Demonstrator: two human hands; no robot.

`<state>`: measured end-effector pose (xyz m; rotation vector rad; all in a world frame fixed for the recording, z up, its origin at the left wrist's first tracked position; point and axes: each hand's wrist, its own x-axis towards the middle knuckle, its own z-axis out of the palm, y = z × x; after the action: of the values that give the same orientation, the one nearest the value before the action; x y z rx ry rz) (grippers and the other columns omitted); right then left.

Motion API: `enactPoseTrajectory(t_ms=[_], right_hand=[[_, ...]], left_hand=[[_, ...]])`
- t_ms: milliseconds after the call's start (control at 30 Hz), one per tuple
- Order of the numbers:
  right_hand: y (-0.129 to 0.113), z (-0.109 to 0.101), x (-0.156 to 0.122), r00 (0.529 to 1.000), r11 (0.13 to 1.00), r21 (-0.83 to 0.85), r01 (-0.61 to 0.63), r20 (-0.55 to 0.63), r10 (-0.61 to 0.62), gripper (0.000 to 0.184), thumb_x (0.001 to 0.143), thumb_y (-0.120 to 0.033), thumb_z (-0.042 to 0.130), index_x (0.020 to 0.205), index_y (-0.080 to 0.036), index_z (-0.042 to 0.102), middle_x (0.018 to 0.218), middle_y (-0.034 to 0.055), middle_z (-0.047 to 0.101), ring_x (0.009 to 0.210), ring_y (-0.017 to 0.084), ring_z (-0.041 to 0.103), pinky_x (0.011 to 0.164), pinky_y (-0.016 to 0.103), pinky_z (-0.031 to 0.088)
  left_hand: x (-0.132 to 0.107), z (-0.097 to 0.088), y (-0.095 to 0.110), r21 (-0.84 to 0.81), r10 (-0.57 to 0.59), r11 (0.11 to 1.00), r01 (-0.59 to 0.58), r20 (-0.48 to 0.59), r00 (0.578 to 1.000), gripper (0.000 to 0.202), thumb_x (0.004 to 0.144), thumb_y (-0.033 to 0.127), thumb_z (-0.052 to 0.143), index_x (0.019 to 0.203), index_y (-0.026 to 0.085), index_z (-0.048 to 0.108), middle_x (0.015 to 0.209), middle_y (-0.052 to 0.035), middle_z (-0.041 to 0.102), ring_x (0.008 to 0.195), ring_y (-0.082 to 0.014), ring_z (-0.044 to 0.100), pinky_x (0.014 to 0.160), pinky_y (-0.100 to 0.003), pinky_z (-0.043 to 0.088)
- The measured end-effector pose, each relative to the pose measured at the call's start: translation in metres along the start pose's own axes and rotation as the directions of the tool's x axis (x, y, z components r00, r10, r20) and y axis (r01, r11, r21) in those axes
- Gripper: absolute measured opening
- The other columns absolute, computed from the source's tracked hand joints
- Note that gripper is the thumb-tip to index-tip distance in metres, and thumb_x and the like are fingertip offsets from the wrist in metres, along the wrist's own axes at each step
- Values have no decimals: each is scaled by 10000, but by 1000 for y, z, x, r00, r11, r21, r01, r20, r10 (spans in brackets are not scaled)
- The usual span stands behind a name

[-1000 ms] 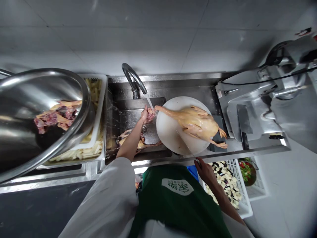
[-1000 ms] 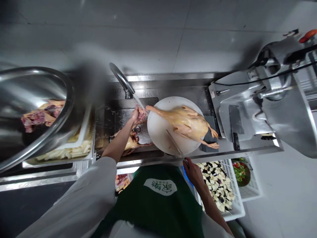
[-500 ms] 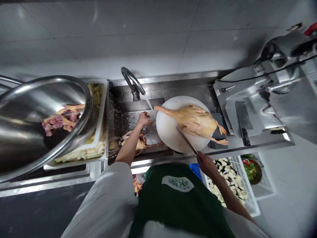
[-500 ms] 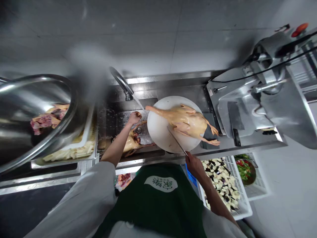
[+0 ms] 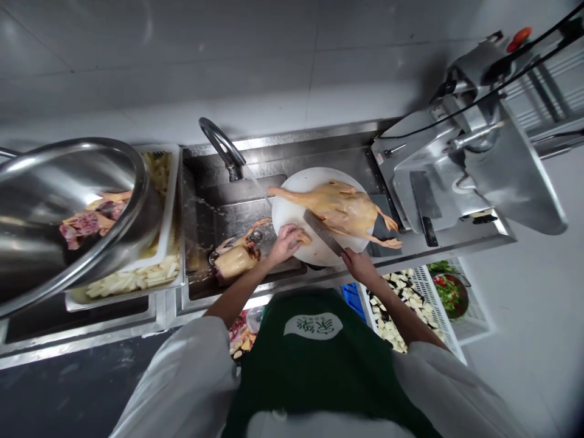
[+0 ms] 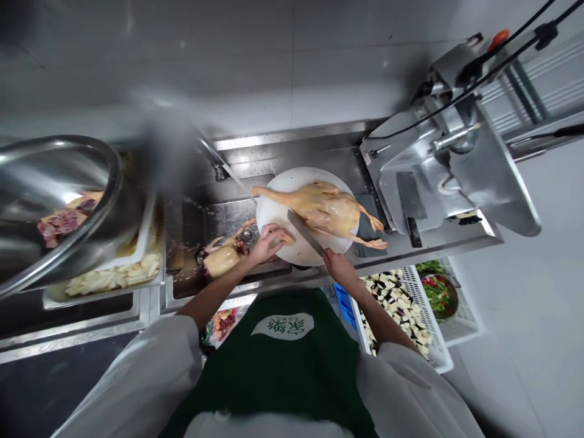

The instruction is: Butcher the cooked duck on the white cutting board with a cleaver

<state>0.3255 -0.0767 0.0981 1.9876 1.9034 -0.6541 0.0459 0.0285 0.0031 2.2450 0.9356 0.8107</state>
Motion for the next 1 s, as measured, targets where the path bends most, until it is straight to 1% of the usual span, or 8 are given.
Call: enactPoseTrajectory(t_ms=[100, 367, 700, 767, 833, 933, 967, 1000], right_hand=[[-9, 1, -5, 998, 1000, -21, 8, 62, -6, 379, 1128, -389, 287, 1261, -185, 578, 1007, 141, 757, 939, 282, 737, 753, 304, 451], [-12, -15, -15, 991, 993, -87, 74, 118, -64, 383, 1132, -393, 246, 1256, -188, 545, 989, 127, 756, 934, 278, 747, 763, 310, 456], [-6, -25, -3, 976, 970, -144, 195, 131, -177, 373, 1134, -388, 259, 1273, -179, 535, 1003, 128, 753, 941, 259, 737, 738, 282, 426], [-11, -25, 3, 975, 970, -131, 202, 124, -186, 372, 1133, -375, 264, 1276, -166, 537, 1036, 138, 754, 965, 258, 733, 748, 281, 424], [-15, -24, 8, 974, 972, -120, 203, 123, -188, 377, 1134, -366, 256, 1283, -165, 537, 1050, 139, 754, 972, 261, 732, 755, 285, 427], [-16, -21, 10, 975, 974, -114, 198, 128, -184, 385, 1134, -369, 246, 1298, -171, 533, 1029, 134, 755, 965, 273, 733, 762, 296, 439], [-15, -20, 10, 975, 974, -112, 197, 126, -183, 382, 1134, -369, 249, 1303, -172, 529, 1028, 134, 755, 967, 276, 732, 767, 299, 444], [-14, -20, 10, 975, 974, -109, 198, 127, -184, 379, 1134, -369, 253, 1309, -172, 525, 1031, 135, 754, 970, 276, 733, 771, 301, 447]], left_hand=[[-16, 18, 2, -49, -88, 996, 79, -216, 972, 253, 1033, 331, 549, 1191, 204, 700, 1165, -116, 600, 1142, -225, 617, 1019, -423, 557], [-17, 53, 22, 35, -148, 983, 179, -423, 894, 240, 1033, 347, 539, 1078, 192, 717, 1068, -122, 641, 1058, -248, 619, 965, -459, 564], [-6, 62, 23, 68, -118, 984, 162, -427, 896, 211, 1041, 268, 480, 969, 193, 663, 988, -97, 672, 990, -218, 643, 953, -432, 549], [-4, 51, 25, 64, -115, 986, 153, -405, 907, 247, 1045, 296, 462, 942, 196, 663, 954, -93, 681, 949, -213, 655, 912, -415, 571], [8, 22, 32, 62, -125, 984, 168, -434, 892, 281, 1047, 346, 460, 911, 201, 658, 905, -84, 679, 912, -208, 662, 876, -397, 587], [54, -43, 57, 93, -92, 975, 201, -653, 751, 293, 1049, 426, 459, 1040, 206, 653, 1021, -96, 674, 1060, -232, 658, 1012, -450, 559], [75, -65, 69, 111, -37, 980, 164, -710, 703, 332, 1052, 451, 436, 1185, 210, 622, 1182, -115, 650, 1202, -253, 617, 1099, -495, 513], [97, -82, 81, 125, 14, 986, 108, -715, 699, 411, 1053, 478, 412, 1347, 224, 544, 1376, -126, 571, 1357, -276, 529, 1188, -547, 434]])
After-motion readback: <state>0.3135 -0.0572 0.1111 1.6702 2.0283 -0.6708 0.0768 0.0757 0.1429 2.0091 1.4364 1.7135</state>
